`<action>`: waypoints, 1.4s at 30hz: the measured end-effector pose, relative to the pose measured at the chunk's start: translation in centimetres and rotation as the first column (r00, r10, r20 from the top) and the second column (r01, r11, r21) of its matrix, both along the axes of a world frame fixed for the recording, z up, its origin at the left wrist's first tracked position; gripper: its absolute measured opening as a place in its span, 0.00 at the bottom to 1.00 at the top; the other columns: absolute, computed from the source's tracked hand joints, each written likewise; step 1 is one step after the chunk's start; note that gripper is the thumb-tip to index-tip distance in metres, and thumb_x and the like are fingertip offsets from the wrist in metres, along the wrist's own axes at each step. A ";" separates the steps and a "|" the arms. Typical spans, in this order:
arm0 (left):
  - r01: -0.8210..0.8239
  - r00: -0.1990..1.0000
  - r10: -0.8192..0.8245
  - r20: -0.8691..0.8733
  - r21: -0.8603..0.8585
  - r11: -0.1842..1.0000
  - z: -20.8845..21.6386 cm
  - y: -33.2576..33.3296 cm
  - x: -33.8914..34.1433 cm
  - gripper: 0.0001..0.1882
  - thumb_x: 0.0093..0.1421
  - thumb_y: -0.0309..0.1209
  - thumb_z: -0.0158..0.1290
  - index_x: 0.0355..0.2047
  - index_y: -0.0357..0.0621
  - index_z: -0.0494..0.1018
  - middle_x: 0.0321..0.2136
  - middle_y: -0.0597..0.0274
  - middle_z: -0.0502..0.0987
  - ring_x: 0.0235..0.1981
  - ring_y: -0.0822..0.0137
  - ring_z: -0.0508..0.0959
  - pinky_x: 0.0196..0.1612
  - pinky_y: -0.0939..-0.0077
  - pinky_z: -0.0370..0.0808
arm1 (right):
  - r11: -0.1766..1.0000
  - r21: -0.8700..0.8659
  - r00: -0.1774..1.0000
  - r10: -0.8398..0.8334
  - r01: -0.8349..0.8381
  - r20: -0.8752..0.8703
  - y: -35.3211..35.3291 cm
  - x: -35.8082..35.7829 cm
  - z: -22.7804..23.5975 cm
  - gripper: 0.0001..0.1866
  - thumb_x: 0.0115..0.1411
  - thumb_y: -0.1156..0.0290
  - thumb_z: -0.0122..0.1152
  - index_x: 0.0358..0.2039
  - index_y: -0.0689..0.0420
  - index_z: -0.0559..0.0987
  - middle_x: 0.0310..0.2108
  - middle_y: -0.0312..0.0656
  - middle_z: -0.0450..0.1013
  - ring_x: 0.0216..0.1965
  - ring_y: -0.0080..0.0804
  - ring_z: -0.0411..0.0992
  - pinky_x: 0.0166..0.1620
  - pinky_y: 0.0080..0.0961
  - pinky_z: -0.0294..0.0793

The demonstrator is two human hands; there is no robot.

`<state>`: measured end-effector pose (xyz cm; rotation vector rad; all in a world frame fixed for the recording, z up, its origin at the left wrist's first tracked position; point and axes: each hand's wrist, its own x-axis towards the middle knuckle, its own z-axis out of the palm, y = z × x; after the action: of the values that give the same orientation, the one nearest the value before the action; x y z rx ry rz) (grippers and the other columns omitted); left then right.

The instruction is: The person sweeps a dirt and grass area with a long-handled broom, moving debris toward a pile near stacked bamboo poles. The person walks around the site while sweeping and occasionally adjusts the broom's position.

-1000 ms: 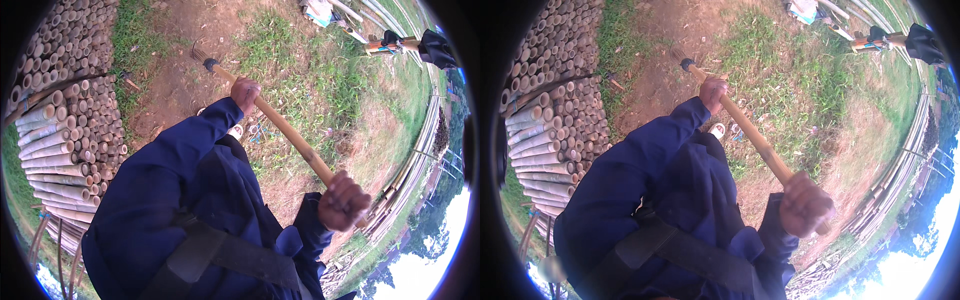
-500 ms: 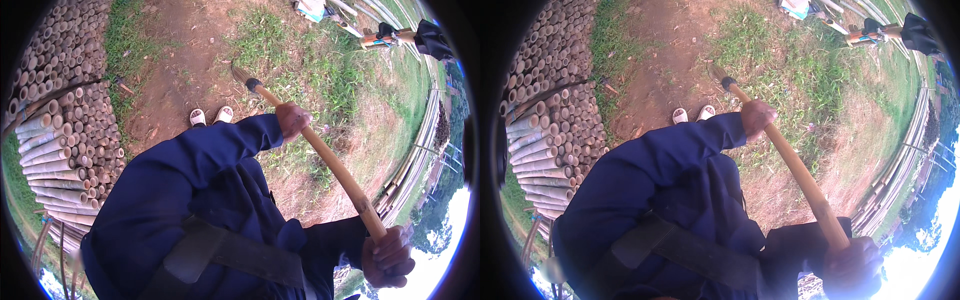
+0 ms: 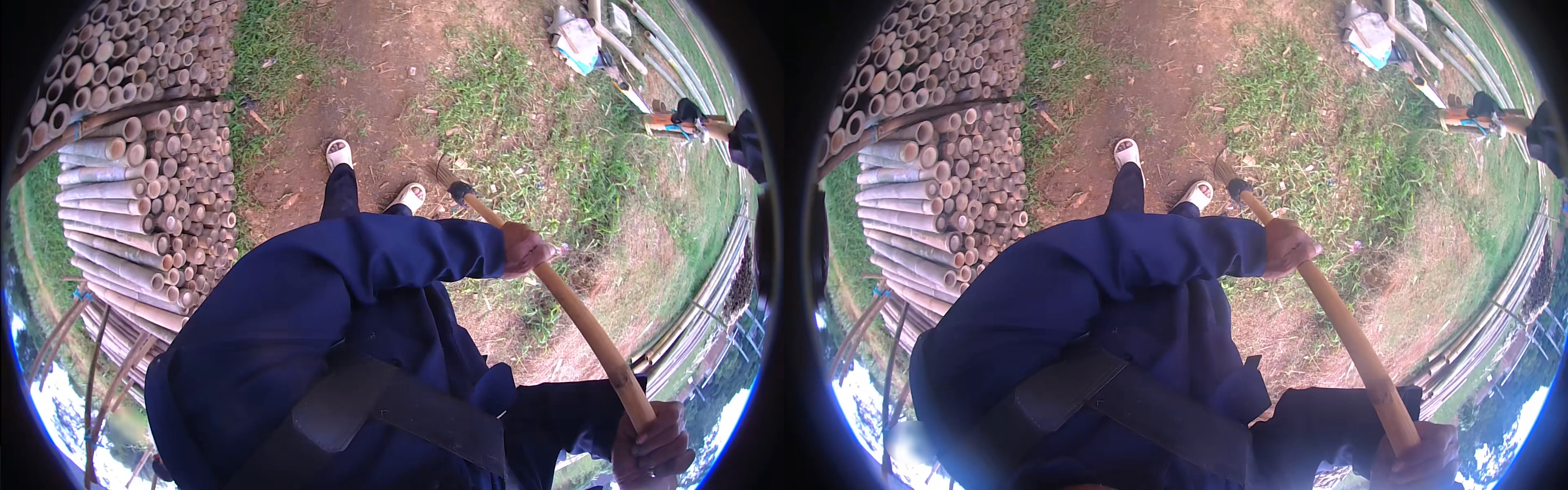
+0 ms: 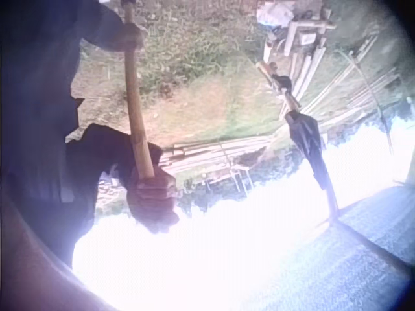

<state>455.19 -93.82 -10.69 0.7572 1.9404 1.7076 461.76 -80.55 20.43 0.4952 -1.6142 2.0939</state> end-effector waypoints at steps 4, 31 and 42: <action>-0.348 0.914 0.332 -0.233 -0.030 0.937 -0.7 -11.9 -3.6 0.20 0.65 0.41 0.39 0.22 0.50 0.75 0.17 0.55 0.75 0.21 0.50 0.76 0.36 0.55 0.72 | 0.905 -0.219 0.931 0.357 -0.366 -0.080 -3.7 -6.4 -3.0 0.23 0.59 0.65 0.63 0.13 0.45 0.61 0.07 0.27 0.56 0.08 0.17 0.55 0.21 0.13 0.60; -0.936 0.349 0.937 0.035 -0.030 0.350 -12.3 -46.5 -9.0 0.16 0.58 0.35 0.41 0.15 0.42 0.64 0.15 0.59 0.66 0.21 0.57 0.68 0.34 0.64 0.63 | 0.810 0.038 0.788 0.556 -0.585 0.266 -38.0 -21.3 -13.7 0.22 0.62 0.61 0.61 0.15 0.53 0.66 0.11 0.34 0.64 0.12 0.28 0.66 0.22 0.31 0.74; -0.793 0.547 0.820 -0.170 0.211 0.572 -3.5 -41.9 -20.3 0.17 0.61 0.36 0.37 0.17 0.43 0.65 0.16 0.59 0.67 0.23 0.58 0.66 0.41 0.65 0.62 | 0.859 -0.011 0.841 0.498 -0.511 -0.211 -36.4 -22.3 -5.7 0.23 0.62 0.60 0.59 0.14 0.49 0.61 0.09 0.26 0.57 0.10 0.16 0.58 0.19 0.12 0.68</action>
<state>434.91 -135.70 -14.14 0.0276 2.6477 2.3313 439.48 -116.95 14.68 1.1812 -1.3928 2.3561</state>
